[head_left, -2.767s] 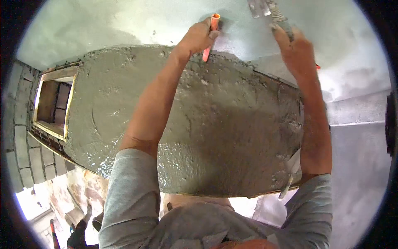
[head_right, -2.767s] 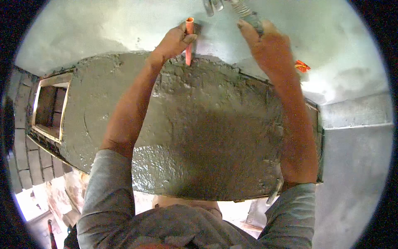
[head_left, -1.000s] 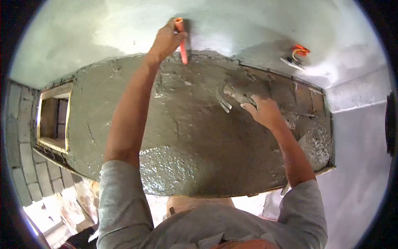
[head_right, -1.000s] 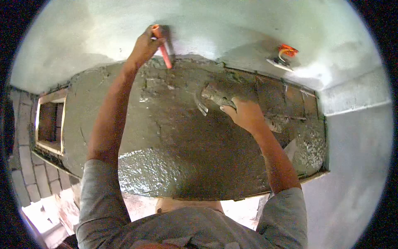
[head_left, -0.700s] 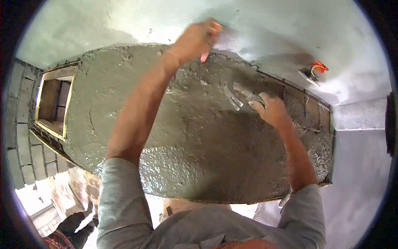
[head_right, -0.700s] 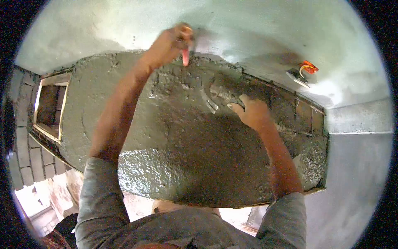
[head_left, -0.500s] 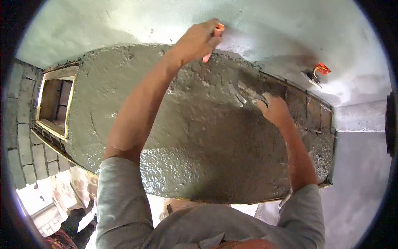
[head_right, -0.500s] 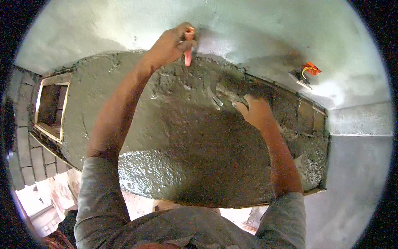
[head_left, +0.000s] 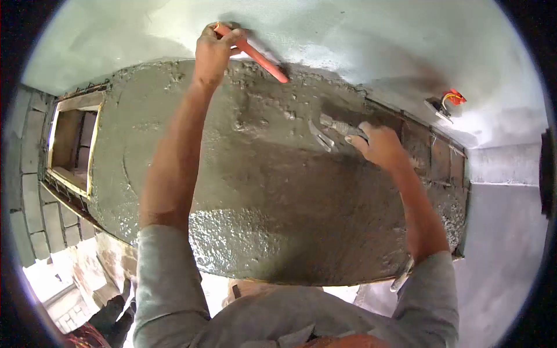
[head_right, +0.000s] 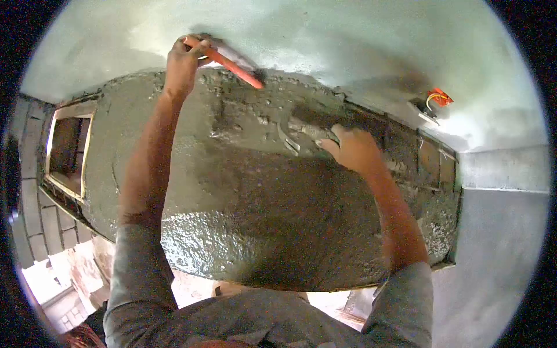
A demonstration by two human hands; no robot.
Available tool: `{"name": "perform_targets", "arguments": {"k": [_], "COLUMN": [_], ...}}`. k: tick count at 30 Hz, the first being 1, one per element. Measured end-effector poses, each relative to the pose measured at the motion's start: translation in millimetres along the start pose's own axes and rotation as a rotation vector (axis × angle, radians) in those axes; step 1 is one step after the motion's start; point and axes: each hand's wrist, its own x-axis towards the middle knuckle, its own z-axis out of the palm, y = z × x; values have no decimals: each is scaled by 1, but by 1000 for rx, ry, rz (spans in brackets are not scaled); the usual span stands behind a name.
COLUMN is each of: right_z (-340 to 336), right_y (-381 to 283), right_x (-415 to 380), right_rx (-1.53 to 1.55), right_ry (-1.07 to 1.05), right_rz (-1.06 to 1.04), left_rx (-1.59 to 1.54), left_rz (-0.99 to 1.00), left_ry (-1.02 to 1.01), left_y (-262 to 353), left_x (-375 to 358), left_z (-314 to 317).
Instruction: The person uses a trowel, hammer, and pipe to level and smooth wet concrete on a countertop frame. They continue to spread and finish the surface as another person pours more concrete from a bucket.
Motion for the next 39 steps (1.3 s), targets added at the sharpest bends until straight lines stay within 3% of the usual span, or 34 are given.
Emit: {"name": "perform_targets", "arguments": {"k": [1, 3, 5, 7, 9, 10, 12, 15, 17, 19, 25, 28, 29, 31, 34, 37, 39], "right_z": [4, 13, 12, 20, 17, 15, 3, 7, 6, 2, -3, -4, -8, -8, -7, -13, -14], "right_y": [2, 2, -11, -12, -14, -23, -18, -7, 0, 1, 14, 13, 9, 1, -8, -12, -10], "right_x": [8, 10, 18, 13, 11, 17, 6, -11, -22, -36, -44, -37, -33, -23, -2, 8, 8], "right_rx": [-35, -80, -38, -45, -131, -117, -131, -145, -118, -89, -31, -24, -14, -11, -54, -167, -101], "right_ry": [-7, -34, 11, 42, -24, -31, -102, 12, 37, 50, 35, 69, 77, 74, 151, 38, 80], "right_rz": [3, -3, 4, -12, -25, -57, 25, 44, 47, 28, 6, 28, -3, -34, -124, -117, -254], "left_rx": [-24, 116, 136, -20, 149, 180, 272, 297, 189, 68, -153, 189, 185, 486, 645, 756, 751], "left_rz": [46, 102, 76, 7, 229, 222, 166, 193, -84, -178, -177, 64, 62, 179, 298, 360, 328], "left_ry": [54, -452, -233, 39, 125, 144, -44, -156, -70, -100, -105, -203, -206, -101, -249, -253, -245], "left_y": [-10, 26, 24, 33, 13, 13, 26, 28, 53, 44, 30, 27, 26, 15, 19, 24, 23], "left_x": [-1, 4, -15, -19, -7, -7, -11, -49, -54, -39, -43, -46, -37, -7, 16, 13, 17], "left_z": [5, 34, 95, 111, 121, 108, 120, 125, 112, 96, 76, 71, 62, 45, 46, 75, 74]}}
